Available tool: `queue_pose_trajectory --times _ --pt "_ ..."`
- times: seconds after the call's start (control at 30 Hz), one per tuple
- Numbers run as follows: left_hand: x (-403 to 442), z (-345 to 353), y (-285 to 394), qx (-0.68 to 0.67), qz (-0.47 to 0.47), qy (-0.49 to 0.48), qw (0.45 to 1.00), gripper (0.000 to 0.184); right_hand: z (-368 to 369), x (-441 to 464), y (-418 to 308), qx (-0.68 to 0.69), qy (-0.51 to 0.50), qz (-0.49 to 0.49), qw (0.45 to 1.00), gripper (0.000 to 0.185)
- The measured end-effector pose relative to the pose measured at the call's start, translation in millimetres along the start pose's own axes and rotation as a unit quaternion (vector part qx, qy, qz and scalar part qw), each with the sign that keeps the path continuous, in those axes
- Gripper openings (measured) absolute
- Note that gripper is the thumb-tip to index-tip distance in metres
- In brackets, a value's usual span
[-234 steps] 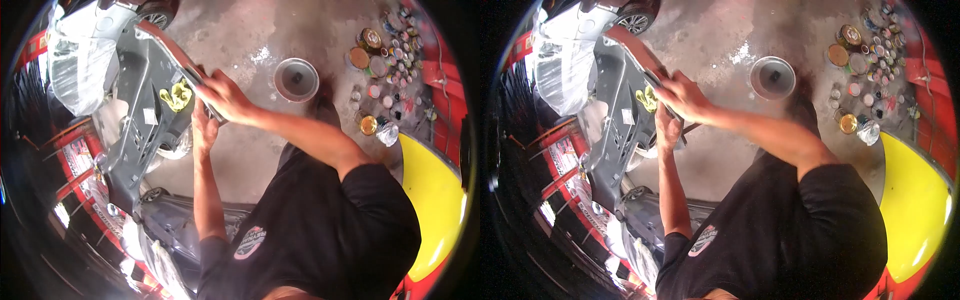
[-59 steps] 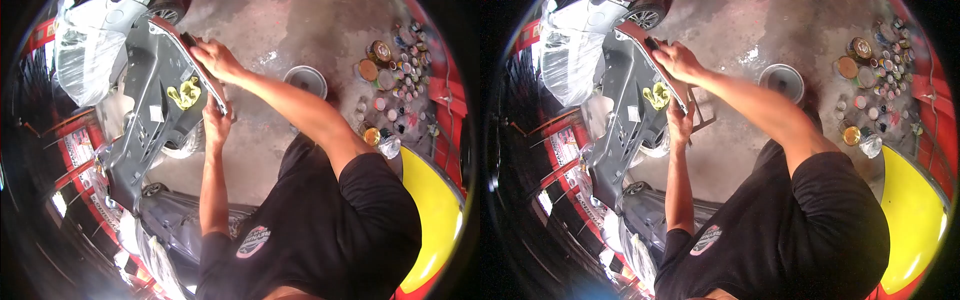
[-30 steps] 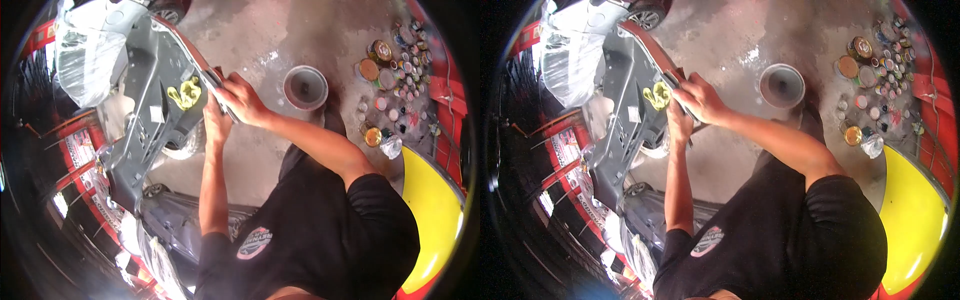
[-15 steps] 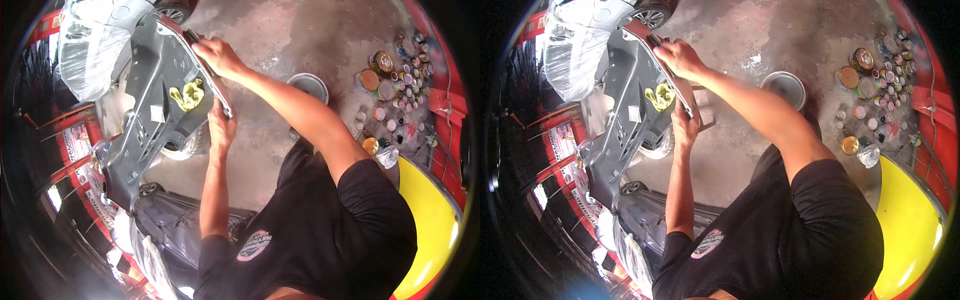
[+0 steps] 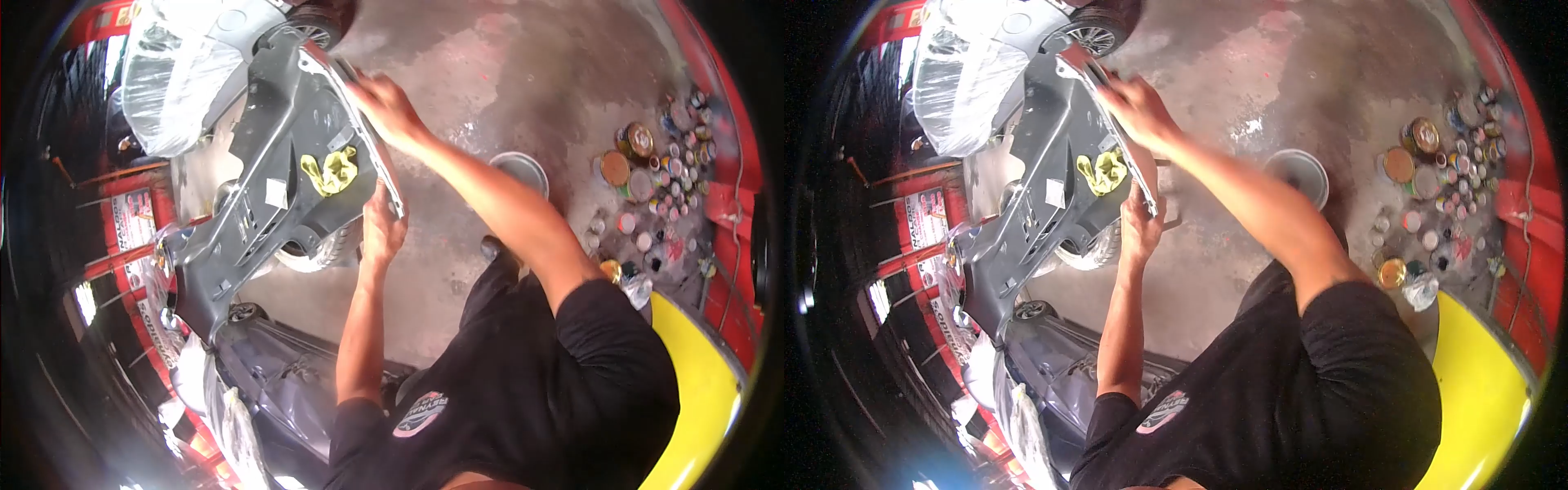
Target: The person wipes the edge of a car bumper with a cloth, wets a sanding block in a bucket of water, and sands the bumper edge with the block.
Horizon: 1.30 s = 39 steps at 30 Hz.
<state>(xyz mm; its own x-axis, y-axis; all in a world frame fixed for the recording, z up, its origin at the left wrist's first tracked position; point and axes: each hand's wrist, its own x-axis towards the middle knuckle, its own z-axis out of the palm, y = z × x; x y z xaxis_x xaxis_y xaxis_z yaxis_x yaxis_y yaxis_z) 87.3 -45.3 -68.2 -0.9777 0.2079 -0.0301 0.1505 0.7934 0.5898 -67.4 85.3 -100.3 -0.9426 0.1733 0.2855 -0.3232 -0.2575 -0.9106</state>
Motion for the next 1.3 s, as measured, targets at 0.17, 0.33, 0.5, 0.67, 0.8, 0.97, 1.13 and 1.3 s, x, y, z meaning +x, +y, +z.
queue_pose_trajectory --times 0.17,0.33,0.5,0.67,0.8,0.97,1.13,1.3 --pt "-2.5 4.7 -15.1 0.000 0.014 0.003 1.000 0.062 -10.2 -58.7 -33.5 -0.096 -0.015 -0.024 0.995 0.038" --pt "-8.5 7.8 -26.9 -0.042 -0.010 -0.016 0.999 0.084 16.3 49.6 15.8 0.077 -0.002 0.014 0.997 0.033" --pt "-3.1 -12.6 0.7 -0.011 0.089 0.035 0.995 0.079 -10.5 -78.1 -31.0 -0.053 -0.005 -0.034 0.998 0.035" --pt "-13.7 -2.4 -7.1 0.002 0.083 0.040 0.996 0.081 7.5 65.5 -25.8 -0.001 -0.077 0.034 0.996 0.040" --pt "-9.4 -9.7 -2.1 -0.017 0.063 0.025 0.998 0.083 3.1 -10.6 -18.7 -0.046 0.008 0.022 0.999 0.036" --pt "-12.8 9.5 -34.3 -0.023 0.092 0.042 0.995 0.082 8.0 -41.4 -26.9 -0.022 -0.006 0.049 0.999 0.033" --pt "-6.8 5.1 -18.6 -0.044 -0.055 -0.016 0.997 0.062 8.4 39.7 -30.7 -0.004 -0.022 0.039 0.999 0.035" --pt "-8.0 9.9 -24.6 -0.030 0.000 -0.003 1.000 0.048 -10.3 -81.4 -42.5 -0.068 -0.015 0.009 0.998 0.042"
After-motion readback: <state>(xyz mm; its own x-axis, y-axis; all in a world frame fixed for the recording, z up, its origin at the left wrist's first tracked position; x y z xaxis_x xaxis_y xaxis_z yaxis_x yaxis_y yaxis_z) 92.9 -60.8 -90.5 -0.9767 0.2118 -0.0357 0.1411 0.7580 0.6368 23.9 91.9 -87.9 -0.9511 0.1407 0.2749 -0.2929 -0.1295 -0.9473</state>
